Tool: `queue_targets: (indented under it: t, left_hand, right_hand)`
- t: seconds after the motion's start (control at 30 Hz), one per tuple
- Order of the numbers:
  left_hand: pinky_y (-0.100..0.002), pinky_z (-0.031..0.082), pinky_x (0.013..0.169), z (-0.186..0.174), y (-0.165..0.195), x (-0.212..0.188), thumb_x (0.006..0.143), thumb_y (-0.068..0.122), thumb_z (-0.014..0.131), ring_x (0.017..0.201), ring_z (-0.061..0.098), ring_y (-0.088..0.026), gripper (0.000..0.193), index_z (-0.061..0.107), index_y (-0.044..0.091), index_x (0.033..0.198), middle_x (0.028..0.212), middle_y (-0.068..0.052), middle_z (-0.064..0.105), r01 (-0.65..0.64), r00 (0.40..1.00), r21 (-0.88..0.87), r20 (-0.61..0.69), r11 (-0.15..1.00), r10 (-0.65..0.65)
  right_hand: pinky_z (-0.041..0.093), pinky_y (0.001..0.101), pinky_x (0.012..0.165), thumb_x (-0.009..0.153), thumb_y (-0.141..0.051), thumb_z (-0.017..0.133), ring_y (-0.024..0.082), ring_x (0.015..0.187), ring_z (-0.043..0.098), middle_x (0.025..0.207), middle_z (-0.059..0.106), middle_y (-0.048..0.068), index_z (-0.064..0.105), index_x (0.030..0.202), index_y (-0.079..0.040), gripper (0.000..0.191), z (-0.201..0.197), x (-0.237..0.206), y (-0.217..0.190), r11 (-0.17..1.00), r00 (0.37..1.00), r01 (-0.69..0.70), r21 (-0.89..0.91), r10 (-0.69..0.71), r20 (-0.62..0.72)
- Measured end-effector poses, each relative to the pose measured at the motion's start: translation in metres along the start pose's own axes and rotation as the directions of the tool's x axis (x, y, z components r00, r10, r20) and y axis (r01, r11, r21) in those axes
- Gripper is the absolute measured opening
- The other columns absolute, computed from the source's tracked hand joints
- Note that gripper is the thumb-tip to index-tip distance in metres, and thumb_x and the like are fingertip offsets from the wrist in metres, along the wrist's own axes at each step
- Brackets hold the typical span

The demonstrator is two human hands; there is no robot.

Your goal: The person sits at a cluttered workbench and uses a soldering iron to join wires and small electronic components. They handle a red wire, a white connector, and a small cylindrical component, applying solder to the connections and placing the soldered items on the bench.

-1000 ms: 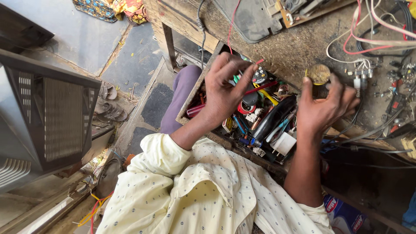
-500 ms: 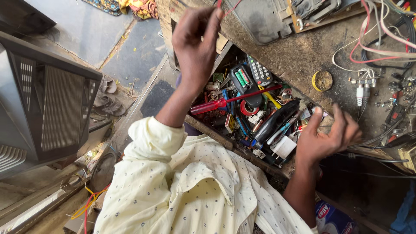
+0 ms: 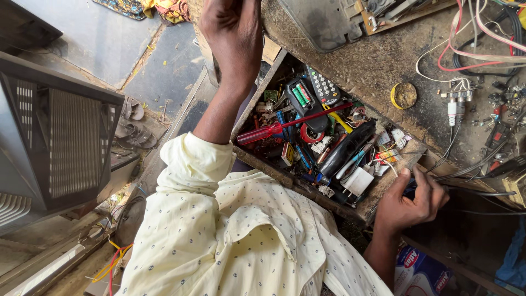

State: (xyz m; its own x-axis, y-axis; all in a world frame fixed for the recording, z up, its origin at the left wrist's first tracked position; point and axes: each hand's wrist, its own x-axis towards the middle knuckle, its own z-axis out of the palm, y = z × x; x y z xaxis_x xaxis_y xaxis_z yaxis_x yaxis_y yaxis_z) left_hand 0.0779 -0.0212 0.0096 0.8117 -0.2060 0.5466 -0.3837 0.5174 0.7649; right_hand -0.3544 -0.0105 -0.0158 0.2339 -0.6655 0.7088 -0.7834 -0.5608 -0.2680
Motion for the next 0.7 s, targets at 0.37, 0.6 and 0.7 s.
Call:
queue_targets:
  t: [0.37, 0.6, 0.7]
  left_hand:
    - [-0.026, 0.052, 0.07, 0.007, 0.0, 0.012, 0.1, 0.011, 0.076, 0.075, 0.063, -0.007, 0.015, 0.067, 0.0, 0.092, 0.081, -0.001, 0.065, -0.147, 0.989, 0.086, 0.014, 0.985, 0.146]
    - [-0.026, 0.046, 0.059, 0.015, 0.014, 0.024, 0.1, 0.006, 0.075, 0.07, 0.054, -0.009, 0.016, 0.063, 0.002, 0.089, 0.08, -0.001, 0.053, -0.183, 0.983, 0.225, 0.027, 0.957, 0.182]
    - [-0.025, 0.045, 0.059, 0.018, 0.031, 0.026, 0.101, 0.004, 0.075, 0.071, 0.053, -0.009, 0.011, 0.071, 0.002, 0.111, 0.085, -0.004, 0.052, -0.193, 0.981, 0.256, 0.036, 0.947, 0.19]
  right_hand:
    - [0.056, 0.0386, 0.088, 0.103, 0.006, 0.079, 0.026, 0.104, 0.066, 0.105, 0.066, 0.012, 0.078, 0.113, 0.003, 0.011, -0.008, -0.014, 0.016, 1.0, 1.0, -0.006, -0.026, 0.005, -0.019]
    - [0.058, 0.0369, 0.085, 0.106, 0.005, 0.078, 0.026, 0.103, 0.068, 0.107, 0.068, 0.014, 0.078, 0.114, 0.004, 0.008, -0.014, -0.021, 0.022, 1.0, 1.0, -0.008, -0.028, 0.008, -0.011]
    - [0.056, 0.0383, 0.087, 0.106, 0.004, 0.079, 0.028, 0.102, 0.067, 0.106, 0.07, 0.014, 0.079, 0.11, 0.003, 0.005, -0.019, -0.023, 0.023, 0.997, 1.0, -0.008, -0.073, 0.006, -0.029]
